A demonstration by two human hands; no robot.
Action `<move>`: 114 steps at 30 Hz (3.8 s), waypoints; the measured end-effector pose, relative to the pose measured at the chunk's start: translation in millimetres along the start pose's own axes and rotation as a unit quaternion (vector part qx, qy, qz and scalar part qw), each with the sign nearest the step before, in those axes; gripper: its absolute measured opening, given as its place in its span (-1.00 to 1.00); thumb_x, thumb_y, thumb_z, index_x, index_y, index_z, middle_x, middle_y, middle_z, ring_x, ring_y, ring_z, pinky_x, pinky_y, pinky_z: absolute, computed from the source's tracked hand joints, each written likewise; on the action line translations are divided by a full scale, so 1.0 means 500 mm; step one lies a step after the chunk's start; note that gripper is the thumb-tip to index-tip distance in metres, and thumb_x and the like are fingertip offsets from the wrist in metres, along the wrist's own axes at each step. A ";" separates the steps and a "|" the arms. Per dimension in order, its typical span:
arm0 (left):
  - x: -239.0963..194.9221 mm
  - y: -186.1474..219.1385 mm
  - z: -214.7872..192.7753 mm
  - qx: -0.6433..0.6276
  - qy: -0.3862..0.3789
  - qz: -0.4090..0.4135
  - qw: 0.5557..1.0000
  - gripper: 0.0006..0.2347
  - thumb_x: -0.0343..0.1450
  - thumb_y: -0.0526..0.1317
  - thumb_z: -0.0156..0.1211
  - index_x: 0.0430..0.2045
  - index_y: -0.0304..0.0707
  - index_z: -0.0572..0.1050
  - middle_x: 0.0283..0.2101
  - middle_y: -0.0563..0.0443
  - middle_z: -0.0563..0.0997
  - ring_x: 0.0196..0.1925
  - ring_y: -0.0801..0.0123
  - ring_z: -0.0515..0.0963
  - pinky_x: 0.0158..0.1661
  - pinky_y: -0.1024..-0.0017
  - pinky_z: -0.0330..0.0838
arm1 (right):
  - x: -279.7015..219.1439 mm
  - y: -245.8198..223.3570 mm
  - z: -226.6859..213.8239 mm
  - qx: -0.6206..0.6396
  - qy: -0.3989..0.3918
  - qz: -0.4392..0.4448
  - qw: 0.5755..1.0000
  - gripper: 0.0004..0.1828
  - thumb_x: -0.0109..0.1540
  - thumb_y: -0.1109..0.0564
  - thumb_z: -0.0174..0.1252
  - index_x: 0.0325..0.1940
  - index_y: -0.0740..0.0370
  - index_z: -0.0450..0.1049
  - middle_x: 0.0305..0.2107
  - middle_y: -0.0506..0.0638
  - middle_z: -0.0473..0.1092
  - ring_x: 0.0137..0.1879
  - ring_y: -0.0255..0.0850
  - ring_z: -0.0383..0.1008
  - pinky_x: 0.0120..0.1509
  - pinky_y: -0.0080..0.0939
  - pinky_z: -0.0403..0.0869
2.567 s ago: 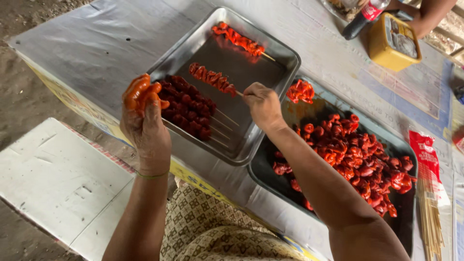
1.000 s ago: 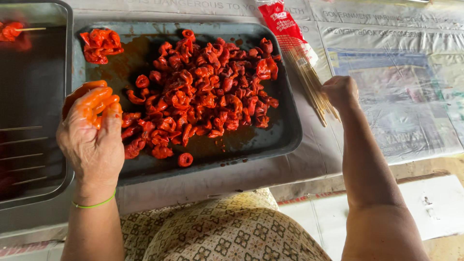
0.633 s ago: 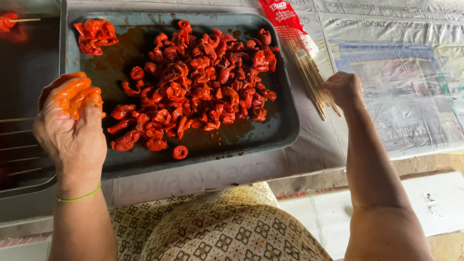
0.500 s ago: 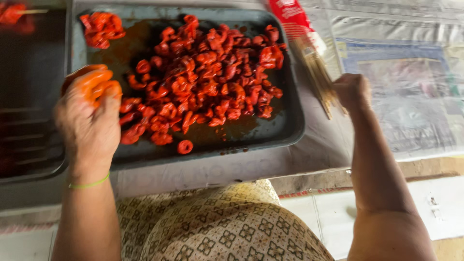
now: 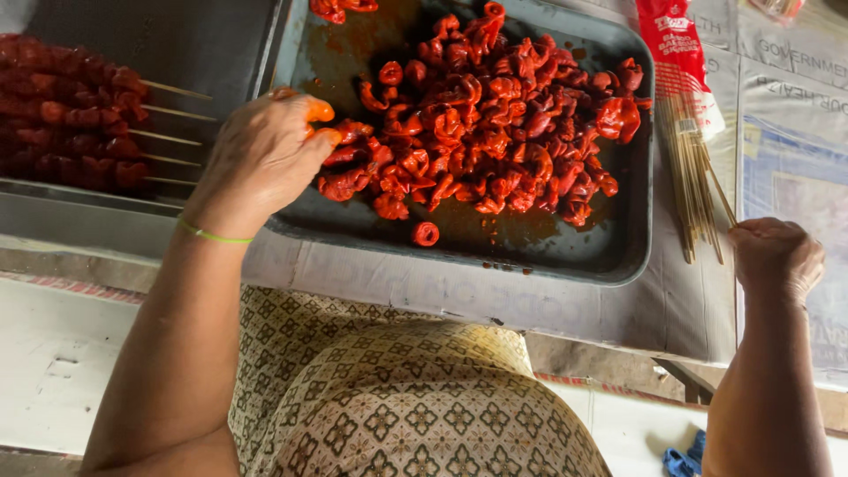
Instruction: The person skewers pieces of marinated red meat onto thin wooden sticks. They pick up the meat from a metal tray and thread it onto the skewers, then place the completed skewers into a separate tray. The process is repeated continuously throughout the video.
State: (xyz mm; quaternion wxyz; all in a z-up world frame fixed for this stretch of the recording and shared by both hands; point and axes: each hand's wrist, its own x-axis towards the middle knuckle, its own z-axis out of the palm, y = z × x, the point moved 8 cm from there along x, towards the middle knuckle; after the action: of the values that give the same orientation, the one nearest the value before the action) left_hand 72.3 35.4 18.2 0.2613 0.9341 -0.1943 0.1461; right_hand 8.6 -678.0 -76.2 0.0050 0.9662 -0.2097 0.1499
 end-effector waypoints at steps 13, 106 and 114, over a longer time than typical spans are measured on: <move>0.063 0.023 0.094 -0.026 0.062 0.000 0.998 -0.74 0.29 -0.37 0.24 -0.16 -0.42 0.54 -0.13 -0.33 0.60 -0.09 -0.17 0.60 -0.07 0.04 0.49 | 0.003 0.099 -0.011 0.049 -0.015 0.009 0.999 -0.77 0.32 0.17 0.01 -0.13 0.23 0.59 -0.30 0.23 0.54 -0.17 0.13 0.53 0.03 0.13 0.47; 0.123 0.106 0.231 -0.786 -0.150 -0.184 0.571 -0.84 0.43 -0.39 0.24 -0.15 -0.46 0.58 -0.21 -0.13 0.68 -0.23 0.34 0.67 -0.32 0.40 0.60 | -0.096 -0.613 -0.139 0.567 -0.213 -0.136 0.784 -0.82 0.21 0.42 0.19 -0.16 0.30 0.59 -0.37 -0.11 0.48 -0.30 -0.46 0.38 -0.20 -0.44 0.34; 0.113 0.096 0.239 -0.675 -0.183 -0.213 0.682 -0.90 0.41 -0.35 0.26 -0.28 -0.41 0.62 -0.38 0.00 0.68 -0.42 0.46 0.62 -0.41 0.52 0.52 | -0.102 -0.625 -0.152 0.528 -0.221 -0.166 0.803 -0.84 0.22 0.41 0.19 -0.17 0.32 0.59 -0.39 -0.10 0.49 -0.29 -0.46 0.39 -0.20 -0.44 0.36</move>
State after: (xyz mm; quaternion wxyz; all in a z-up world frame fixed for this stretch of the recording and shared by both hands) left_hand 121.5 -83.7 -38.4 0.8045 0.5288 -0.0800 -0.2583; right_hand 69.3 -367.0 -1.9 -0.5278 0.8463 0.0699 0.0169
